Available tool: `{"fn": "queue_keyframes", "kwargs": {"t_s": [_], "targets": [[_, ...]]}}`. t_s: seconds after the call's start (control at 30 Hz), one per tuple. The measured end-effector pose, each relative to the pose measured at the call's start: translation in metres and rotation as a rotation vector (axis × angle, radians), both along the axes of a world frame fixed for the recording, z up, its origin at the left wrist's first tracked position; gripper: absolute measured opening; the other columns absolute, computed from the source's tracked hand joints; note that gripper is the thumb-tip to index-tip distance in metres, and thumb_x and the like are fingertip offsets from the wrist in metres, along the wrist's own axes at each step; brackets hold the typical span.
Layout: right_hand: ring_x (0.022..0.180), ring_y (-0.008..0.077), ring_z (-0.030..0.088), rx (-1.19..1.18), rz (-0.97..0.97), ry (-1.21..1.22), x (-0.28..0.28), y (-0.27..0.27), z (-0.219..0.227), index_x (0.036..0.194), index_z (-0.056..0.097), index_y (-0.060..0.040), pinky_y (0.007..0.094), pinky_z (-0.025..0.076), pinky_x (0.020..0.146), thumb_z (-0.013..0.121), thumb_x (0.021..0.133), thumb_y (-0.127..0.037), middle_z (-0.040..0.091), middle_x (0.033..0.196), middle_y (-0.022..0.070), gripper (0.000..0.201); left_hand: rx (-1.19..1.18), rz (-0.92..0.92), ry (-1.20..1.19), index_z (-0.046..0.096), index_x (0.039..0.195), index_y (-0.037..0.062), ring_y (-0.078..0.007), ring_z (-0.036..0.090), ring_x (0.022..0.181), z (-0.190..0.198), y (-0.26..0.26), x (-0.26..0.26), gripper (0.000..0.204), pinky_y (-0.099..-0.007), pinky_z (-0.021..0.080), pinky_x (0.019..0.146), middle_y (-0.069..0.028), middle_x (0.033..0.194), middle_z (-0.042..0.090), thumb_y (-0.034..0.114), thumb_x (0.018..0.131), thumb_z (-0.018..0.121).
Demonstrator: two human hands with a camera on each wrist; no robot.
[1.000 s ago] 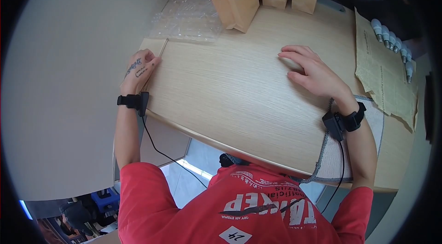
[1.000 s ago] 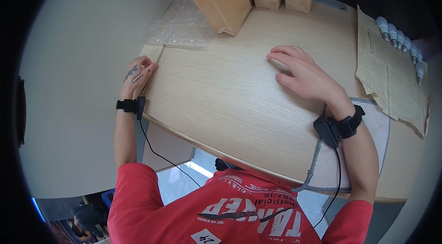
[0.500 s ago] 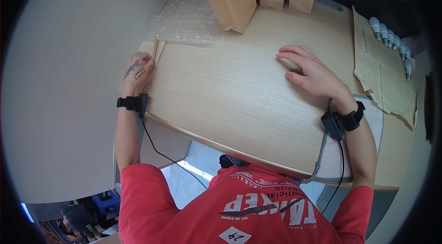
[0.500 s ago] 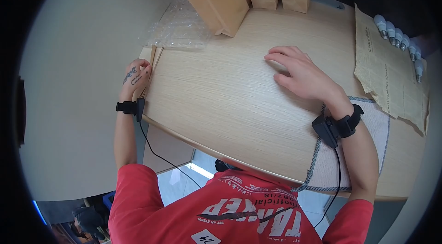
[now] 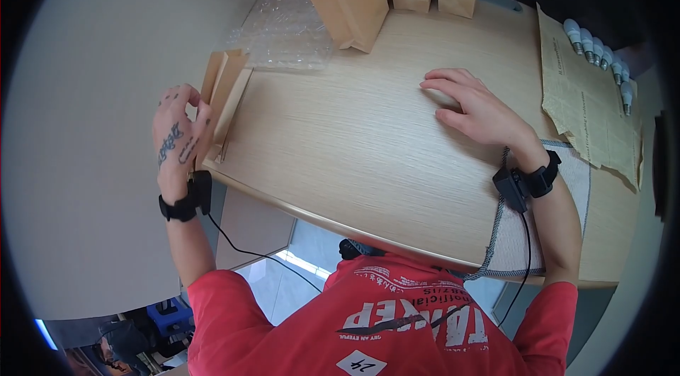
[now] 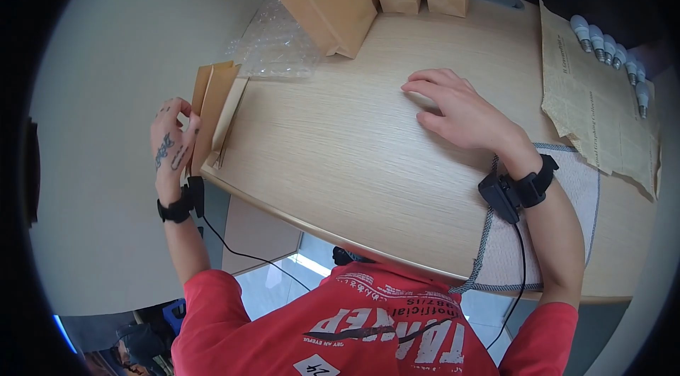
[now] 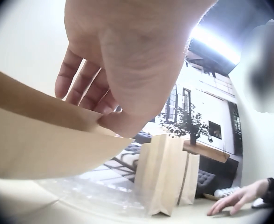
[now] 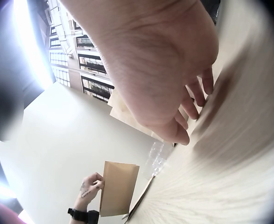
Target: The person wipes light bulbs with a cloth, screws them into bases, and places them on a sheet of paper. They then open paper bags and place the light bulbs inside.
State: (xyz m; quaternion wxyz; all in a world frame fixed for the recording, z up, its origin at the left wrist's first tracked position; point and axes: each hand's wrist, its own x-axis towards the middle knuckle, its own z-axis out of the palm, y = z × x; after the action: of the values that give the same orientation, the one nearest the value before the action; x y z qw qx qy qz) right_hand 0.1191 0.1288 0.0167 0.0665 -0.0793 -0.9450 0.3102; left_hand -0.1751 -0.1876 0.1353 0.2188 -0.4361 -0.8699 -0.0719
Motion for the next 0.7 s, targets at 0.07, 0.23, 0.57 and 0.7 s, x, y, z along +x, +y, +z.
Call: {"fn": "queue_keyframes", "kwargs": {"t_s": [0.07, 0.23, 0.57, 0.7], "targets": [[0.135, 0.0318, 0.041, 0.004, 0.007, 0.014, 0.001, -0.001, 0.001, 0.132, 0.054, -0.0022, 0.0422, 0.032, 0.114, 0.055, 0.087, -0.013, 0.049, 0.139, 0.0171, 0.046, 0.036, -0.110, -0.023, 0.057, 0.081, 0.0030, -0.0303, 0.060, 0.080, 0.010, 0.002, 0.022, 0.007, -0.0386, 0.049, 0.068, -0.0111, 0.081, 0.060, 0.006, 0.078, 0.062], [0.120, 0.0319, 0.055, -0.088, -0.031, 0.076, 0.003, -0.004, 0.020, 0.124, 0.060, -0.0007, 0.0411, 0.042, 0.105, 0.056, 0.089, -0.014, 0.062, 0.123, 0.0186, 0.038, 0.067, -0.357, -0.069, 0.055, 0.079, 0.0035, -0.0295, 0.059, 0.075, 0.023, 0.022, 0.071, 0.015, -0.0362, 0.049, 0.065, -0.0105, 0.079, 0.058, -0.002, 0.069, 0.065], [0.072, 0.0179, 0.066, -0.110, -0.192, 0.503, 0.036, 0.000, 0.097, 0.092, 0.071, -0.0014, 0.0292, 0.049, 0.065, 0.068, 0.086, -0.018, 0.070, 0.080, 0.0087, 0.018, 0.216, -0.921, -0.100, 0.055, 0.077, 0.0041, -0.0295, 0.059, 0.072, 0.008, 0.112, 0.131, 0.023, -0.0363, 0.048, 0.062, -0.0096, 0.078, 0.058, -0.006, 0.061, 0.068], [0.066, 0.0145, 0.061, -0.083, -0.173, 0.341, 0.066, 0.013, 0.123, 0.090, 0.071, 0.0005, 0.0286, 0.048, 0.062, 0.068, 0.084, -0.013, 0.067, 0.071, 0.0070, 0.015, 0.315, -1.046, -0.040, 0.055, 0.078, 0.0060, -0.0276, 0.058, 0.070, -0.002, 0.163, 0.149, 0.022, -0.0360, 0.048, 0.059, -0.0081, 0.076, 0.056, -0.003, 0.064, 0.070]]}}
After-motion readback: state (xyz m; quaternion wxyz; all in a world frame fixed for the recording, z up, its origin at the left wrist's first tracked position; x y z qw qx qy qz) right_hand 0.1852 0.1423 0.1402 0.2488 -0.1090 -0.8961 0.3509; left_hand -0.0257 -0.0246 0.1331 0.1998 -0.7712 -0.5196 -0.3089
